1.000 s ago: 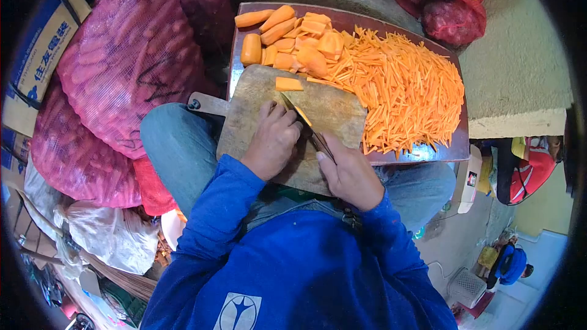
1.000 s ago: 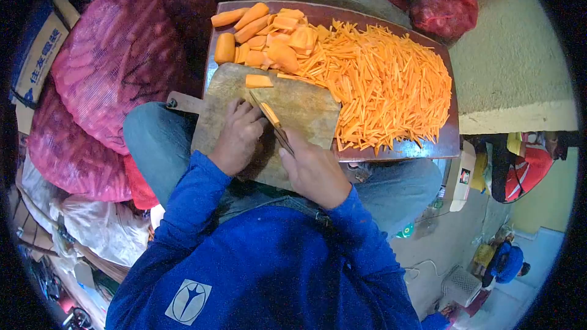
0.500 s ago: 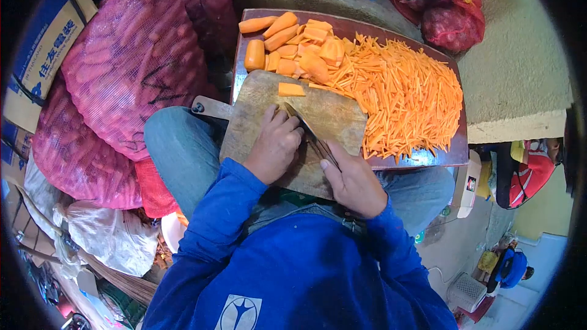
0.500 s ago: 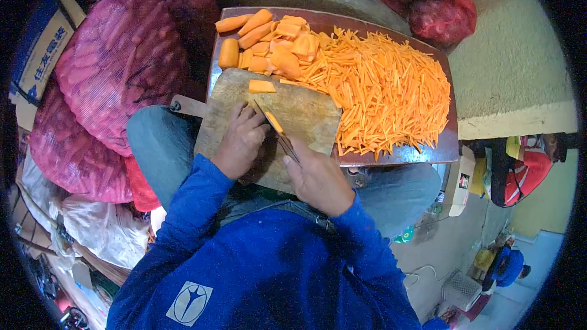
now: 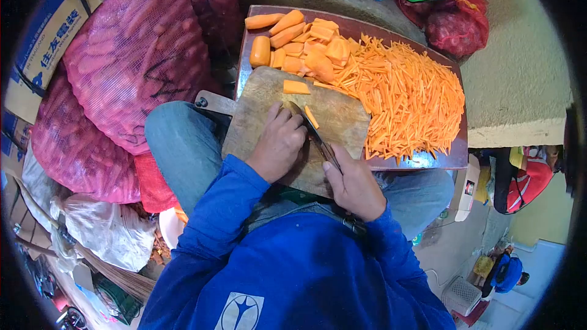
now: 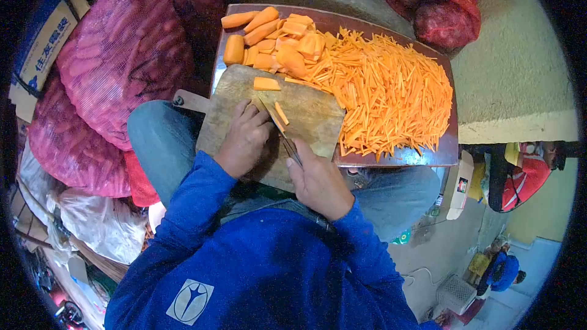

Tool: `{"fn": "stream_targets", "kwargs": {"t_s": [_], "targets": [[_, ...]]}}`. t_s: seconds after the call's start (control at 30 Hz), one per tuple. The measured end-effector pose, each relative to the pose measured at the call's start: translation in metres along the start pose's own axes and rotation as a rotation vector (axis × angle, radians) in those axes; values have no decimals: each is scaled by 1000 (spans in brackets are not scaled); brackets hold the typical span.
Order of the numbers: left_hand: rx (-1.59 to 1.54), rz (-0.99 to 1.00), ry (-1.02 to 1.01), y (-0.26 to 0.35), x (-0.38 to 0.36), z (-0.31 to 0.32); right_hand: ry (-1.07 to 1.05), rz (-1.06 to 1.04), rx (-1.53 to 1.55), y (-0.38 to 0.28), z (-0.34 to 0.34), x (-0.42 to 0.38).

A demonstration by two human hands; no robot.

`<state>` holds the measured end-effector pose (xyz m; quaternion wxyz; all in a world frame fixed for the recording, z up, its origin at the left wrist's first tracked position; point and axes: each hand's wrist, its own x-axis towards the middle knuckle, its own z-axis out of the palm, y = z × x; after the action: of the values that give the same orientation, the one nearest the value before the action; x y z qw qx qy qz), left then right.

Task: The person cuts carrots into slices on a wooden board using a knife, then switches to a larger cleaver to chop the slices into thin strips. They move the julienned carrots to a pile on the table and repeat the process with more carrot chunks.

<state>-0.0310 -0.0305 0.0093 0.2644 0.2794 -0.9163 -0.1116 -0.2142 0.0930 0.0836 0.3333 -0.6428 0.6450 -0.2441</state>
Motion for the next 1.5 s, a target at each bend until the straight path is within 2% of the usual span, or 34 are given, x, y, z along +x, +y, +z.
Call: {"fn": "stream_targets", "kwargs": {"t_s": [0.17, 0.23, 0.27, 0.33, 0.4, 0.47, 0.5, 0.57, 0.73, 0.9, 0.97, 1.0, 1.07, 1.27, 1.37, 1.43, 1.5], "targets": [[-14, -5, 9, -4, 3, -4, 0, 48, -30, -1, 2, 3], [-12, 6, 55, -7, 5, -8, 104, -67, 68, 1, -1, -2], [5, -45, 50, -10, 4, -10, 99, -67, 68, 3, -3, -6], [23, -108, 41, -15, 3, -18, 223, -40, 131, 5, -8, -15], [77, -149, 173, -25, 9, -27, 184, -44, 158, 4, -15, -20], [87, -163, 215, -35, 14, -27, 164, -50, 183, 1, -16, -23], [92, -188, 261, -38, 18, -28, 88, -4, 185, -2, -14, -24], [95, -177, 269, -44, 25, -28, 17, 42, 187, -5, -10, -24], [-53, -248, 205, -57, 37, -25, -27, -61, 170, 8, 0, -14], [-37, -151, 182, -57, 40, -9, 32, -12, 64, 37, -26, -17], [-11, -107, 194, -55, 41, -6, 278, 28, -7, 53, -40, -19], [27, -118, 140, -53, 42, -6, 275, 27, -10, 61, -46, -19], [64, -124, 89, -53, 43, -6, 342, 212, 203, 73, -55, -19], [41, -94, 96, -52, 41, -2, 415, 159, 236, 60, -55, -12], [-74, -84, 1, -33, 36, 13, 410, 166, 292, 63, -44, -7], [-101, 39, 66, -13, 39, 25, 400, 189, 344, 64, -36, -3], [-40, 57, 54, 6, 46, 27, 404, 125, 336, 61, -26, 0]]}}
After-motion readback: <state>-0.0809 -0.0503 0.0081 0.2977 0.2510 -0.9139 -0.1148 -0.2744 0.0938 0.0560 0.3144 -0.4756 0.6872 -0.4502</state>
